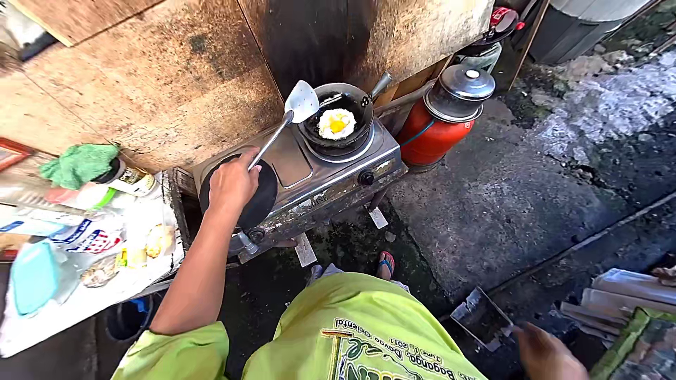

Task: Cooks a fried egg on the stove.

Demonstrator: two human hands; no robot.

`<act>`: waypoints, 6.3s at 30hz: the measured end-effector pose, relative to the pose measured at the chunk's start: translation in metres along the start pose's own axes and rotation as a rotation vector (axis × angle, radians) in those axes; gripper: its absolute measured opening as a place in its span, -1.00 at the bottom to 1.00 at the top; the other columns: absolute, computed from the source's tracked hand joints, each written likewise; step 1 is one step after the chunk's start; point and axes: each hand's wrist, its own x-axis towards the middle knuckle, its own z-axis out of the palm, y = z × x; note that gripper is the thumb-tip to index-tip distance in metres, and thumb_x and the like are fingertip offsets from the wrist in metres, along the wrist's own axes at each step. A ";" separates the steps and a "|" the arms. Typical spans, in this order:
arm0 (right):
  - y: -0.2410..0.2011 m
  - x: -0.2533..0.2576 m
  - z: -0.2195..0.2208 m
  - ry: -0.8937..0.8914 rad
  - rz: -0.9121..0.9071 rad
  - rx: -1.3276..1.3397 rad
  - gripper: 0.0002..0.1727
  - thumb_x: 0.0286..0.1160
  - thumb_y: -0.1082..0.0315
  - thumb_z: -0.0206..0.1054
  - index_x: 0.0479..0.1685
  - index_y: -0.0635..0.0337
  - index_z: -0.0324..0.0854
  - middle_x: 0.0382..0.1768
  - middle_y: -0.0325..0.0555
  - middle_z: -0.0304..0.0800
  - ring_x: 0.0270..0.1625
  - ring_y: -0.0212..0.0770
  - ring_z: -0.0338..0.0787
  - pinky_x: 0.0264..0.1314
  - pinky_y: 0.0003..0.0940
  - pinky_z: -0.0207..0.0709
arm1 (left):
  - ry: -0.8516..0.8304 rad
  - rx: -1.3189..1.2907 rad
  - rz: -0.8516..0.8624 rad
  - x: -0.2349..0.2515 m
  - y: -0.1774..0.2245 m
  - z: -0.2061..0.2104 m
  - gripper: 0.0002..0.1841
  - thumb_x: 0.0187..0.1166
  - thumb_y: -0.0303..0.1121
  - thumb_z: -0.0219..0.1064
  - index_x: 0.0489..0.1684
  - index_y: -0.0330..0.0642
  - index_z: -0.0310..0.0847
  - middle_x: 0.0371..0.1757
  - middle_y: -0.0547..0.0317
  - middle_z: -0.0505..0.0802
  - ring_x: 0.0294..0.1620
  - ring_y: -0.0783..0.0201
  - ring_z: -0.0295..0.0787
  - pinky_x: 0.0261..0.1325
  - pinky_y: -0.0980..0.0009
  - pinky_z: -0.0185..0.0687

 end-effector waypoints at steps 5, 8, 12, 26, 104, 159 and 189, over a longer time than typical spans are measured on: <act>-0.128 0.142 0.060 -0.500 -0.378 -0.081 -0.56 0.81 0.12 0.19 0.41 0.23 0.69 0.36 0.28 0.74 0.32 0.34 0.79 0.38 0.39 0.57 | -0.111 0.212 -0.133 0.034 0.059 -0.006 -0.55 0.79 -0.31 0.17 0.66 0.12 0.53 0.24 -0.39 0.81 0.29 -0.47 0.73 0.25 -0.45 0.53; -0.207 0.194 0.067 -0.656 -0.561 -0.223 -0.48 0.90 0.04 0.00 0.46 0.23 0.62 0.43 0.27 0.69 0.42 0.32 0.73 0.44 0.34 0.52 | -0.112 0.221 -0.192 0.027 0.087 -0.004 -0.56 0.78 -0.30 0.19 0.63 0.10 0.55 0.20 -0.40 0.83 0.26 -0.46 0.75 0.20 -0.45 0.56; -0.283 0.234 0.074 -0.629 -0.526 -0.218 -0.39 0.93 -0.04 -0.12 0.50 0.26 0.57 0.46 0.30 0.65 0.51 0.31 0.65 0.52 0.33 0.45 | -0.111 0.136 -0.239 0.005 0.103 0.002 -0.56 0.79 -0.29 0.20 0.64 0.09 0.53 0.27 -0.34 0.80 0.28 -0.41 0.75 0.24 -0.42 0.57; -0.357 0.278 0.115 -0.494 -0.380 -0.333 -0.26 0.92 -0.14 -0.23 0.46 0.39 0.51 0.38 0.36 0.70 0.44 0.30 0.72 0.39 0.27 0.56 | 0.046 -0.096 -0.250 -0.054 0.048 -0.011 -0.56 0.75 -0.27 0.32 0.60 0.05 0.59 0.15 -0.23 0.87 0.15 -0.25 0.82 0.28 -0.30 0.57; 0.024 0.122 0.094 -0.534 0.633 0.343 -0.53 0.88 0.17 0.13 0.47 0.39 0.56 0.30 0.39 0.74 0.28 0.25 0.79 0.36 0.17 0.58 | -0.581 -0.324 -0.168 0.150 0.166 -0.009 -0.65 0.92 -0.25 -0.04 0.29 -0.32 0.54 -0.39 0.06 0.78 -0.67 0.39 0.60 -0.53 0.49 0.56; -0.138 0.222 0.121 -0.927 -0.123 -0.377 -0.48 0.87 0.03 0.07 0.45 0.26 0.64 0.42 0.31 0.71 0.56 0.27 0.63 0.65 0.25 0.36 | -0.104 -0.581 -0.153 -0.091 0.123 0.122 -0.46 0.78 -0.14 0.21 0.71 -0.13 0.44 0.30 -0.21 0.79 0.04 -0.08 0.85 0.15 -0.03 0.72; -0.121 0.232 0.121 -0.984 -0.093 -0.441 -0.47 0.86 0.04 0.08 0.47 0.27 0.61 0.45 0.31 0.68 0.60 0.25 0.59 0.67 0.26 0.33 | -0.288 -0.456 -0.459 -0.107 0.114 0.104 -0.47 0.83 -0.24 0.14 0.75 -0.20 0.35 0.50 -0.23 0.65 0.35 -0.08 0.72 0.44 0.06 0.59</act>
